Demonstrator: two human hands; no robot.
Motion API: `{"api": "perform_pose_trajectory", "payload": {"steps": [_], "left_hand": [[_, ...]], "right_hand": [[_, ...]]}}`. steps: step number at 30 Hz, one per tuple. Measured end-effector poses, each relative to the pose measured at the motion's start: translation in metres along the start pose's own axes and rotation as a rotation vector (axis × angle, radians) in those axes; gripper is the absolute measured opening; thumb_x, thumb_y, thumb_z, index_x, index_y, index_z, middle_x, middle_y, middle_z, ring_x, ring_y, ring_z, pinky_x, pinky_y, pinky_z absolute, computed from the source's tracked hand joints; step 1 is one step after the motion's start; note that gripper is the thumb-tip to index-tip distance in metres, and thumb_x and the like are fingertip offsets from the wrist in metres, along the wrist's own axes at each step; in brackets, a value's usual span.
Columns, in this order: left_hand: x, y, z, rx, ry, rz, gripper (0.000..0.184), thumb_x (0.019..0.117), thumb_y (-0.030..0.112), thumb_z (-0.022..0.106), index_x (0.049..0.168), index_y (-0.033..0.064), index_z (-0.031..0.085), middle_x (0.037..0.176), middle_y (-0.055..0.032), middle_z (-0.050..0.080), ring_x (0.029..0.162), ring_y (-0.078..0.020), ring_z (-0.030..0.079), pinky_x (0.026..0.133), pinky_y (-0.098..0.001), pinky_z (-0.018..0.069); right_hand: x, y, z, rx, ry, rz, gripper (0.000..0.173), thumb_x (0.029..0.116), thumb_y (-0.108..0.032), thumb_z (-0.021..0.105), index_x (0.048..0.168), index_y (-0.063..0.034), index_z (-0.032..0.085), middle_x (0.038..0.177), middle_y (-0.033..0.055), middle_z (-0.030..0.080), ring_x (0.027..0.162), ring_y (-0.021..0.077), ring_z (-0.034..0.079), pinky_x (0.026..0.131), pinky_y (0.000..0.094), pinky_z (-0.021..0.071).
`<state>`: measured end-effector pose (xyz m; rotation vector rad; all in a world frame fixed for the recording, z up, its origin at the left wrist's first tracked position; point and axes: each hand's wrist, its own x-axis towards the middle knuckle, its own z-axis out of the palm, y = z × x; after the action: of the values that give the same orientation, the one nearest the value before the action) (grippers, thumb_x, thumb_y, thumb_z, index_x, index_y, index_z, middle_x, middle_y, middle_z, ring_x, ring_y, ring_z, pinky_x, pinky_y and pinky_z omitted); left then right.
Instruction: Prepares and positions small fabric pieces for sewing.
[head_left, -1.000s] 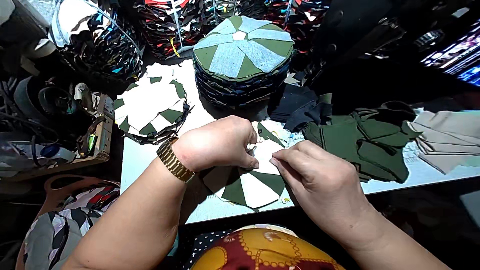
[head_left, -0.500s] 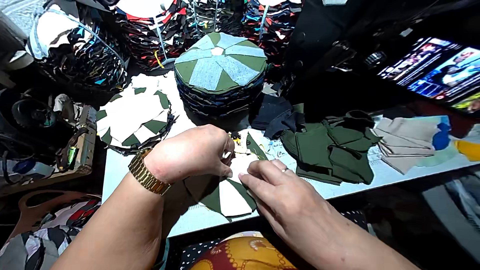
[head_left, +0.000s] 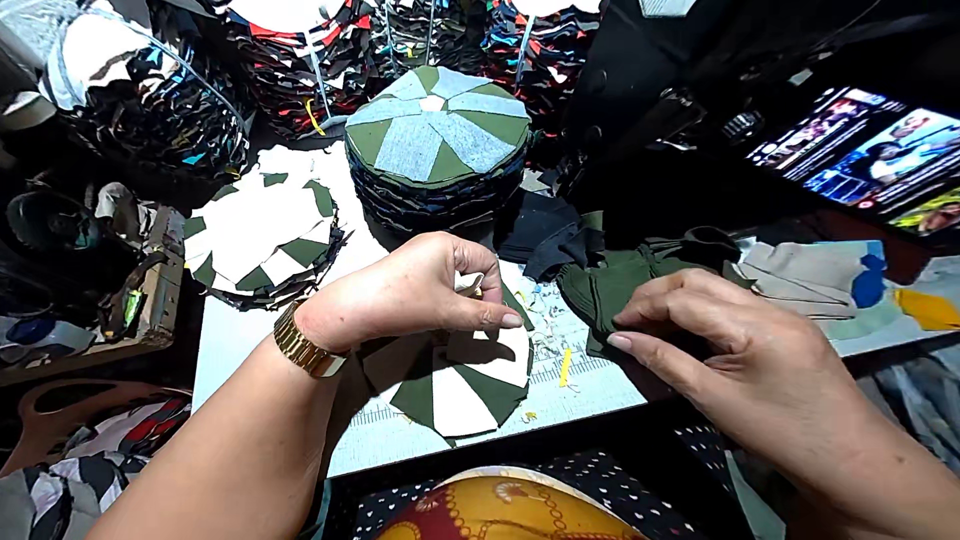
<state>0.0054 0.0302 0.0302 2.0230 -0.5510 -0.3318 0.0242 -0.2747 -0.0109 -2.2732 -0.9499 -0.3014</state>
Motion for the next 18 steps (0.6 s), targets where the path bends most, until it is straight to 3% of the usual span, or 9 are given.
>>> {"api": "perform_pose_trajectory", "payload": {"steps": [5, 8, 10, 14, 16, 18], "left_hand": [[0.0, -0.001, 0.001, -0.071, 0.045, 0.018, 0.013, 0.0925, 0.013, 0.075, 0.083, 0.0072, 0.069, 0.067, 0.0023, 0.066, 0.058, -0.0009, 0.058, 0.052, -0.0163, 0.0457], [0.001, -0.001, 0.002, -0.064, 0.082, 0.012, 0.012, 0.0931, 0.013, 0.075, 0.084, 0.0074, 0.069, 0.067, 0.0024, 0.064, 0.058, -0.0012, 0.056, 0.052, -0.0161, 0.0446], [0.001, -0.001, 0.002, -0.092, 0.103, 0.016, 0.009, 0.0934, 0.012, 0.075, 0.087, 0.0062, 0.07, 0.07, 0.0014, 0.068, 0.059, -0.0009, 0.057, 0.053, -0.0156, 0.0445], [0.002, 0.0, 0.004, -0.163, 0.162, 0.015, 0.006, 0.0937, 0.008, 0.073, 0.096, 0.0034, 0.071, 0.071, -0.0005, 0.066, 0.061, -0.0037, 0.06, 0.056, -0.0167, 0.0509], [0.002, 0.0, 0.005, -0.219, 0.189, 0.014, 0.012, 0.0942, 0.007, 0.073, 0.104, 0.0017, 0.07, 0.08, -0.003, 0.069, 0.069, -0.0063, 0.066, 0.062, -0.0196, 0.0573], [0.002, -0.001, 0.005, -0.298, 0.181, 0.014, 0.025, 0.0948, 0.009, 0.072, 0.118, 0.0003, 0.068, 0.099, -0.0061, 0.072, 0.082, -0.0082, 0.068, 0.069, -0.0211, 0.0582]], "right_hand": [[0.0, 0.007, -0.003, 0.083, 0.002, -0.003, 0.015, 0.0951, -0.02, 0.061, 0.093, -0.0123, 0.073, 0.102, -0.0021, 0.066, 0.092, 0.0029, 0.064, 0.078, 0.0172, 0.0551], [0.002, 0.007, -0.005, 0.096, 0.043, 0.082, 0.016, 0.0977, -0.021, 0.056, 0.1, -0.0131, 0.069, 0.099, -0.0045, 0.069, 0.09, -0.0007, 0.065, 0.078, 0.0171, 0.0552], [0.005, 0.005, -0.009, 0.044, 0.103, 0.171, 0.018, 0.1007, -0.023, 0.054, 0.104, -0.0106, 0.066, 0.095, -0.0028, 0.067, 0.082, -0.003, 0.063, 0.072, 0.0164, 0.0528], [0.016, 0.012, -0.018, 0.061, 0.257, 0.198, 0.02, 0.1017, -0.02, 0.059, 0.113, -0.0047, 0.064, 0.097, -0.0004, 0.064, 0.08, -0.0028, 0.059, 0.073, 0.0159, 0.0503], [0.022, 0.013, -0.02, 0.203, 0.28, 0.133, 0.02, 0.1003, -0.018, 0.062, 0.118, -0.0089, 0.064, 0.103, -0.0055, 0.066, 0.087, -0.0026, 0.063, 0.079, 0.0159, 0.0544], [0.03, 0.002, -0.015, 0.391, 0.257, 0.054, 0.021, 0.0983, -0.014, 0.063, 0.119, -0.0111, 0.064, 0.105, -0.0065, 0.067, 0.09, 0.0021, 0.066, 0.08, 0.0195, 0.0583]]}}
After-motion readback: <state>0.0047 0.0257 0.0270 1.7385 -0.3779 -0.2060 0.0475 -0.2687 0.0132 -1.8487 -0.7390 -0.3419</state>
